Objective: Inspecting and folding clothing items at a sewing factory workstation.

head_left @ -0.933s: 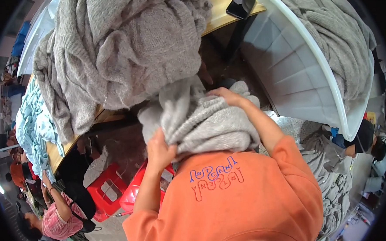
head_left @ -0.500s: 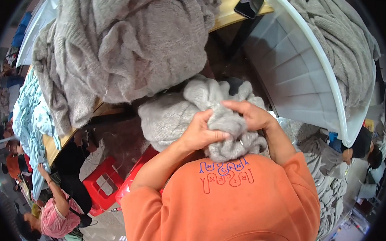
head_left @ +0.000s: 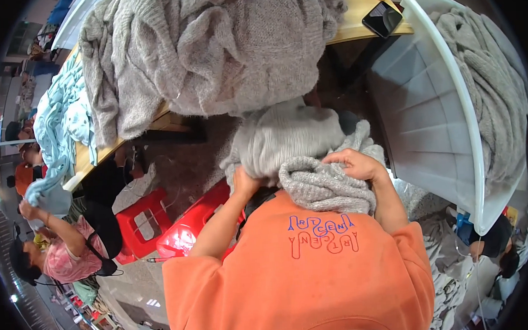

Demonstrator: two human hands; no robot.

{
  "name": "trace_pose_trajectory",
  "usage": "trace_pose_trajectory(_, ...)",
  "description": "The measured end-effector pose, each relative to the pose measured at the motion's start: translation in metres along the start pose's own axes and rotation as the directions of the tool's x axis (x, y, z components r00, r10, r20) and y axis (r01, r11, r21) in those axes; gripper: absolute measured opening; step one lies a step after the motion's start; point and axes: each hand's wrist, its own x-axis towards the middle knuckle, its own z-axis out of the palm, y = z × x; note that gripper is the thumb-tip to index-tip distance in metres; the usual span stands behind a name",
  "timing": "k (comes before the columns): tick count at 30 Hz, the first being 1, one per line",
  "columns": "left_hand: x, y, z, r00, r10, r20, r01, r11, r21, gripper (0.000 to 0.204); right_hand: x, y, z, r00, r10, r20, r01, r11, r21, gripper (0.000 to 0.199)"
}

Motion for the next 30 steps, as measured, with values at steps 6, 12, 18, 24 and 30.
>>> trace_pose_trajectory(6,-0.017,0.012,-0.084,0.998,0.059,0.012,-0.035,0.737,-0.675,0.028,-0.022,0.017,-0.004,0.991,-0.024,-0.129,0.015,0.998,-0.067,0.034)
trace_pose_trajectory(12,-0.030,0.089,-0.131,0.768,0.639,0.043,-0.598,0.740,-0.309,0.039,-0.039,0.019,0.005,0.970,-0.192,-0.148,0.211,0.970,0.122,0.051)
trace_pose_trajectory(18,0.004,0.102,-0.117,0.905,0.419,0.075,-0.297,0.747,-0.595,0.047,-0.037,0.023,0.033,0.941,0.023,-0.339,-0.220,0.801,-0.557,0.060)
trace_pose_trajectory(24,-0.013,0.127,-0.141,0.877,0.462,-0.132,-0.244,0.192,-0.951,0.053,-0.137,0.030,0.025,0.404,-0.226,-0.887,0.722,0.674,0.157,0.053)
trace_pose_trajectory(30,-0.015,0.177,-0.141,0.778,0.627,0.053,0.090,-0.028,-0.996,0.051,-0.264,0.054,0.047,-0.409,0.277,-0.870,0.717,0.687,-0.118,0.050)
